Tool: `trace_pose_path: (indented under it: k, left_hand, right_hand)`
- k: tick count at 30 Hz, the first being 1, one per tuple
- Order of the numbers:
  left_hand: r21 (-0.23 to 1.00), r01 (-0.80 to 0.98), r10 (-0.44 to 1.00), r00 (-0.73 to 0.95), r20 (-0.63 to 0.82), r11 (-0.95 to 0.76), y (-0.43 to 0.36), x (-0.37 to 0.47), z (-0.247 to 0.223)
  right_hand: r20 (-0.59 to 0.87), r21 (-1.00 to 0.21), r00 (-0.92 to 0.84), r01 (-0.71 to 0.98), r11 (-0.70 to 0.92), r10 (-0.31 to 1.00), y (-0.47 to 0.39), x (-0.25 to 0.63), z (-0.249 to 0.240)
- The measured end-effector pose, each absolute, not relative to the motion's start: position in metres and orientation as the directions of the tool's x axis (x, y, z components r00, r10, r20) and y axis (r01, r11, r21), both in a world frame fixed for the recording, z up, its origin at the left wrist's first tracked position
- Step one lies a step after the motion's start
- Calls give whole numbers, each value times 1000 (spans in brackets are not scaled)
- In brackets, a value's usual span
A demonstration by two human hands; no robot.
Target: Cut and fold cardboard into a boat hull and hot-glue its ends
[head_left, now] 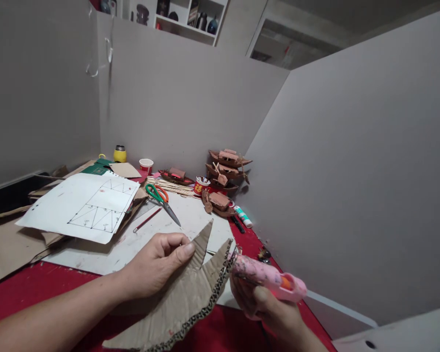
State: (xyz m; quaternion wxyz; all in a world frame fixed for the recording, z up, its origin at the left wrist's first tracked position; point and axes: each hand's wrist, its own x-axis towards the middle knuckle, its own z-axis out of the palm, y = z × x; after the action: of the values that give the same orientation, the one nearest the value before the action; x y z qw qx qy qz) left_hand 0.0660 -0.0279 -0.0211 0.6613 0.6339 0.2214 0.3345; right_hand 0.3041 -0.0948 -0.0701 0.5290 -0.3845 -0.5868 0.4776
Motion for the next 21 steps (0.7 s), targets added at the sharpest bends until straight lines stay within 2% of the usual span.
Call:
trace_pose_path:
  k: [3, 8, 15, 21]
  left_hand:
    - [985, -173, 729, 671, 132, -19, -28, 66, -20]
    - [983, -184, 733, 666, 141, -22, -29, 66, -20]
    - [980, -200, 719, 677, 155, -23, -30, 67, -22]
    - [978, -206, 720, 676, 156, -18, -30, 67, -22]
  right_hand:
    - [305, -947, -141, -148, 285, 942, -92, 304, -70]
    - [328, -938, -60, -136, 318, 943, -91, 305, -71]
    - [308, -947, -170, -152, 284, 936, -94, 305, -74]
    - [281, -957, -196, -128, 259, 939, -93, 305, -74]
